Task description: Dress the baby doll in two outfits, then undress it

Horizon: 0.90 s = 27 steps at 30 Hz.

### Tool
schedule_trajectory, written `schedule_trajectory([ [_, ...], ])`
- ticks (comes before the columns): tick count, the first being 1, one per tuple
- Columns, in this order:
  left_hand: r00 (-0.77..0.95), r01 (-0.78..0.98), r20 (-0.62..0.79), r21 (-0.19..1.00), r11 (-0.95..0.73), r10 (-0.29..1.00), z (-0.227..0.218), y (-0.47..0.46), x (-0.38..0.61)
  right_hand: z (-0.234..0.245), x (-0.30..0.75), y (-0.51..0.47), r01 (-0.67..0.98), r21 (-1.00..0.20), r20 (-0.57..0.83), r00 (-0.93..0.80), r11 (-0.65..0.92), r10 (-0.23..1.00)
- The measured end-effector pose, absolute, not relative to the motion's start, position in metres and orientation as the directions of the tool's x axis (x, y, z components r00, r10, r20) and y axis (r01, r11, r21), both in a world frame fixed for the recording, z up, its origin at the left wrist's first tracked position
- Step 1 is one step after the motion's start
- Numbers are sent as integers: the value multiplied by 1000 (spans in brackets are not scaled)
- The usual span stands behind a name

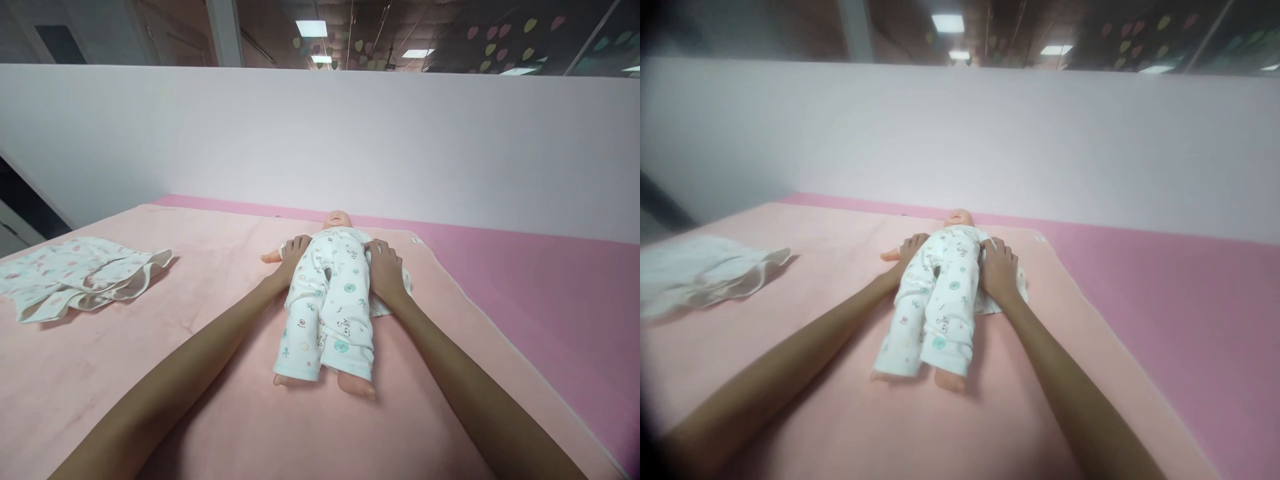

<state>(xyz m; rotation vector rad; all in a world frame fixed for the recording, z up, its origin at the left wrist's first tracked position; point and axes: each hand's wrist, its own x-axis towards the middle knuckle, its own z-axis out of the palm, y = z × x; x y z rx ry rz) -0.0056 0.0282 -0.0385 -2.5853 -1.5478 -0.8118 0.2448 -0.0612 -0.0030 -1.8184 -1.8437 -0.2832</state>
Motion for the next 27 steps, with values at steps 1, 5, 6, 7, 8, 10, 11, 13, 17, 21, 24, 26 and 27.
schedule_trajectory([
  [1, 377, 829, 460, 220, -515, 804, -38, 25, -3, -3, 244, -62, 977, -207, 499, 52, 60, 865],
  [5, 447, 816, 482, 124, -564, 754, -37, 18, 2, -3, 241, -63, 978, -206, 480, 66, 39, 875],
  [6, 437, 825, 478, 124, -551, 762, -38, 19, 2, -3, 241, -64, 978, -205, 481, 66, 39, 874],
  [7, 419, 836, 474, 130, -533, 774, -39, 21, 1, -4, 240, -64, 978, -205, 486, 64, 42, 872],
  [8, 404, 845, 470, 136, -516, 785, -40, 23, 1, -5, 240, -64, 978, -205, 495, 62, 47, 867],
  [10, 393, 855, 472, 129, -503, 789, -44, 28, 1, -8, 240, -63, 976, -211, 521, 61, 59, 851],
  [11, 396, 856, 476, 118, -503, 785, -45, 30, 2, -9, 240, -63, 974, -219, 535, 65, 63, 842],
  [13, 402, 856, 484, 103, -507, 777, -48, 32, 2, -12, 240, -61, 970, -236, 557, 82, 63, 826],
  [17, 387, 855, 488, 128, -502, 783, -50, 33, 2, -16, 240, -57, 973, -229, 573, 112, 26, 812],
  [21, 382, 848, 478, 157, -506, 791, -45, 30, -1, -18, 241, -54, 979, -204, 590, 113, 12, 800],
  [24, 366, 842, 449, 214, -495, 815, -36, 28, -5, -19, 245, -52, 974, -228, 585, 122, 18, 802],
  [26, 348, 827, 429, 278, -488, 834, -29, 28, -10, -18, 249, -50, 967, -253, 570, 127, 25, 812],
  [27, 350, 809, 426, 312, -499, 834, -26, 29, -13, -15, 252, -49, 964, -265, 555, 126, 32, 822],
])
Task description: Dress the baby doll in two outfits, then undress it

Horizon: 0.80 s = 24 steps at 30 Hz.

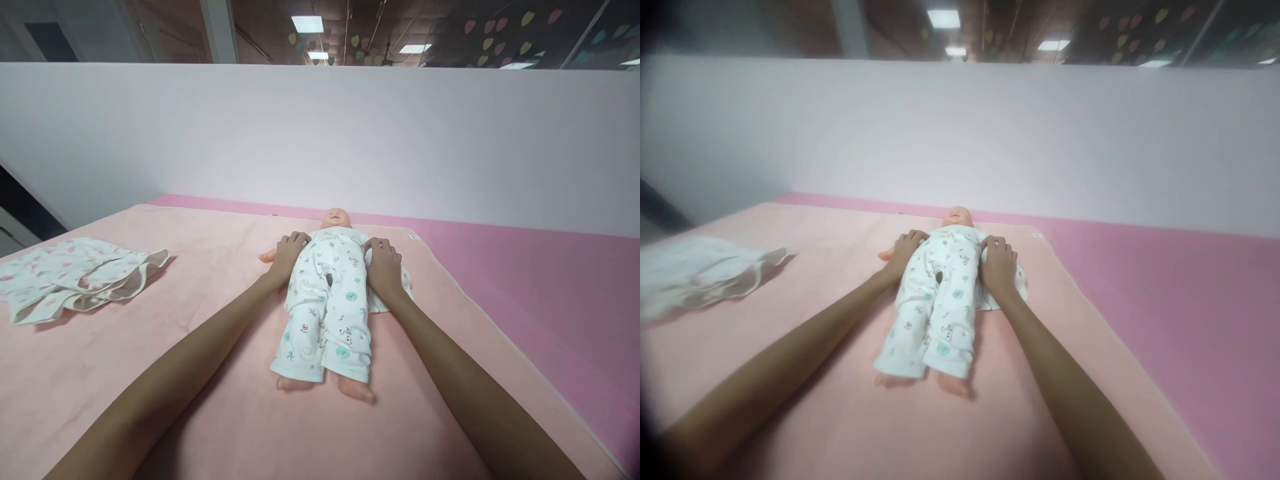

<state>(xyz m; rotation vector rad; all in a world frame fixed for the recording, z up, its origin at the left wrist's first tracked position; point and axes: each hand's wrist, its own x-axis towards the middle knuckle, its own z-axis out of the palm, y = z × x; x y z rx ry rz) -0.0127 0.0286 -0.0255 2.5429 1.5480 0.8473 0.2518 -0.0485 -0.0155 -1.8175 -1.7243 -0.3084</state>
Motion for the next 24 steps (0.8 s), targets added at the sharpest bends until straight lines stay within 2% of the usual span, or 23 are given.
schedule_trajectory([
  [5, 420, 622, 442, 495, -606, 793, -11, 31, -25, 5, 273, -43, 936, -340, 374, 50, 87, 926],
  [7, 390, 607, 426, 548, -576, 816, -11, 31, -26, 13, 282, -43, 932, -342, 324, -5, 122, 946],
  [9, 351, 637, 422, 547, -543, 836, -12, 29, -23, 16, 286, -43, 931, -330, 308, -48, 154, 950],
  [13, 287, 662, 488, 521, -539, 824, -15, 23, -14, 14, 277, -47, 934, -328, 372, -13, 145, 928],
  [17, 171, 585, 498, 643, -494, 850, -8, 5, -18, 28, 247, -73, 939, -326, 502, 75, 108, 861],
  [20, 180, 588, 530, 617, -523, 829, 2, -35, -39, 45, 222, -123, 900, -306, 633, -51, 310, 772],
  [22, 318, 577, 528, 551, -603, 787, 8, -74, -59, 50, 208, -169, 832, -293, 644, -193, 471, 740],
  [24, 510, 521, 445, 520, -677, 736, 12, -115, -80, 46, 196, -214, 764, -252, 591, -364, 593, 720],
])
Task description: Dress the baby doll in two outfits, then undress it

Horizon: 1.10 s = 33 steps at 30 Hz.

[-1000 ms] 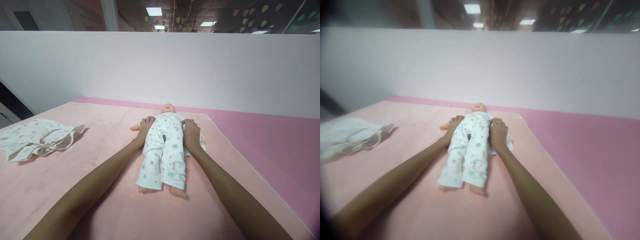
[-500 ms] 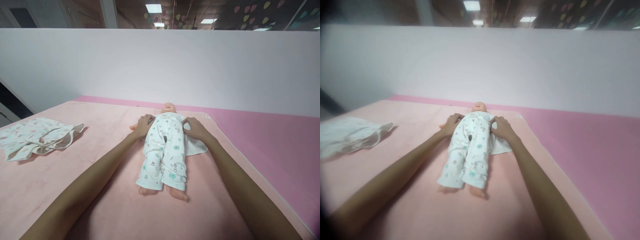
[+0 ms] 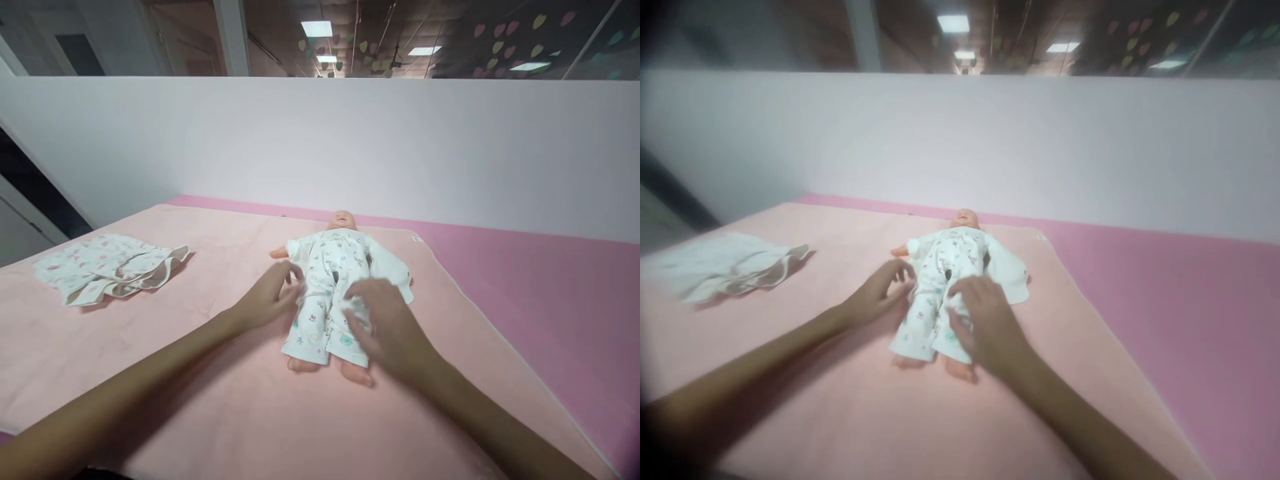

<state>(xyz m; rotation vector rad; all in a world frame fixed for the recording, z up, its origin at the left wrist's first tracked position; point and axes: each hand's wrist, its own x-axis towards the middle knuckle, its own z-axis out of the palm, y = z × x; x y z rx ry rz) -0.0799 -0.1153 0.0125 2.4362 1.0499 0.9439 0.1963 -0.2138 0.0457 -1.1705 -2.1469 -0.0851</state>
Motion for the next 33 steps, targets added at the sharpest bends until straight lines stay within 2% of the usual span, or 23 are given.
schedule_trajectory([
  [2, 658, 503, 338, 467, -727, 673, 14, -151, -96, 33, 187, -248, 719, -216, 523, -486, 660, 701],
  [5, 788, 478, 229, 356, -803, 571, 12, -180, -107, 9, 178, -271, 737, -145, 470, -536, 660, 702],
  [7, 803, 474, 217, 332, -816, 555, 7, -185, -108, -4, 173, -272, 762, -91, 466, -537, 642, 703],
  [13, 739, 524, 265, 353, -775, 620, -10, -179, -103, -25, 165, -264, 822, 25, 526, -495, 569, 692],
  [16, 717, 538, 305, 331, -776, 627, -12, -183, -104, -28, 164, -265, 827, 25, 562, -476, 561, 677],
  [19, 703, 544, 336, 313, -778, 627, -9, -192, -106, -27, 165, -268, 785, -7, 584, -499, 619, 640],
  [23, 666, 585, 298, 360, -726, 684, -4, -213, -110, -23, 166, -275, 734, -50, 606, -517, 678, 604],
  [28, 553, 679, 242, 424, -600, 797, -3, -233, -108, -23, 167, -276, 758, -72, 556, -509, 648, 657],
  [33, 487, 758, 250, 354, -547, 837, -9, -233, -99, -28, 166, -269, 788, -80, 546, -478, 611, 688],
])
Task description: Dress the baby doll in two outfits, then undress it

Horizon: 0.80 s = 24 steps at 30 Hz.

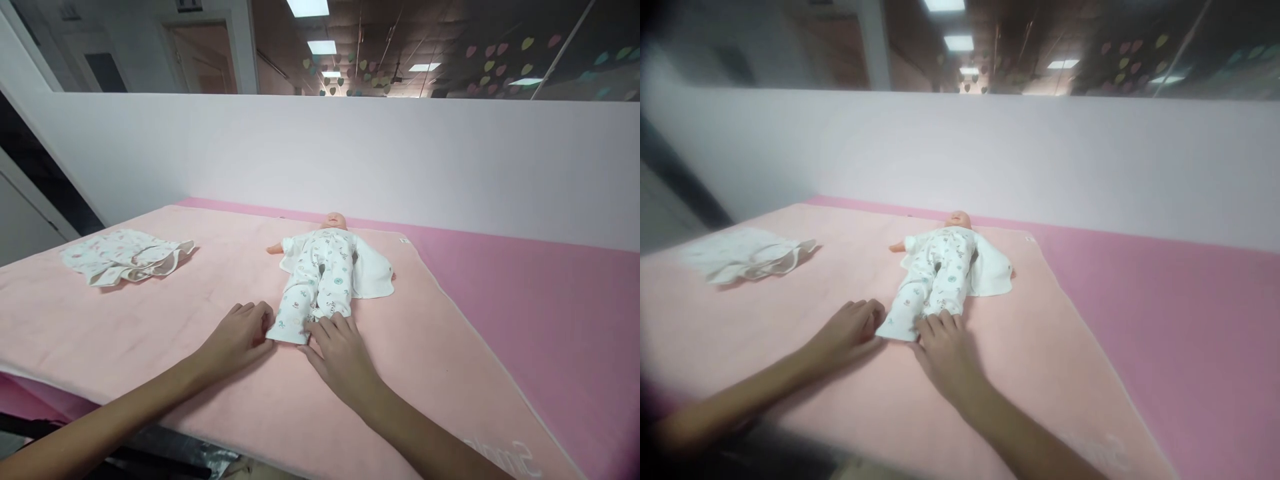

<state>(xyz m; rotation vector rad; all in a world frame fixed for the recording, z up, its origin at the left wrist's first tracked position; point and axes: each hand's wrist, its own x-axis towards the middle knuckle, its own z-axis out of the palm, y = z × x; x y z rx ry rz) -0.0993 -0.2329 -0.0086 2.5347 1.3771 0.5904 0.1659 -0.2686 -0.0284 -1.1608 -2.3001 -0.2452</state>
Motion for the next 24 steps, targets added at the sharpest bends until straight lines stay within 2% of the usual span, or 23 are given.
schedule_trajectory([
  [5, 495, 780, 239, 301, -549, 835, -11, -233, -95, -30, 165, -266, 755, -24, 568, -529, 655, 630],
  [10, 475, 777, 208, 357, -518, 855, 2, -246, -101, -25, 164, -270, 671, -110, 611, -536, 733, 582],
  [12, 461, 787, 197, 360, -501, 865, 7, -253, -103, -21, 164, -272, 637, -102, 611, -565, 764, 554],
  [17, 493, 826, 134, 237, -511, 860, 14, -267, -108, -2, 187, -269, 514, -37, 556, -702, 857, 445],
  [20, 509, 830, 133, 185, -526, 851, 23, -276, -107, 15, 216, -261, 528, -123, 520, -687, 840, 508],
  [24, 532, 789, 229, 217, -575, 816, 39, -282, -94, 30, 248, -252, 612, -270, 375, -645, 744, 666],
])
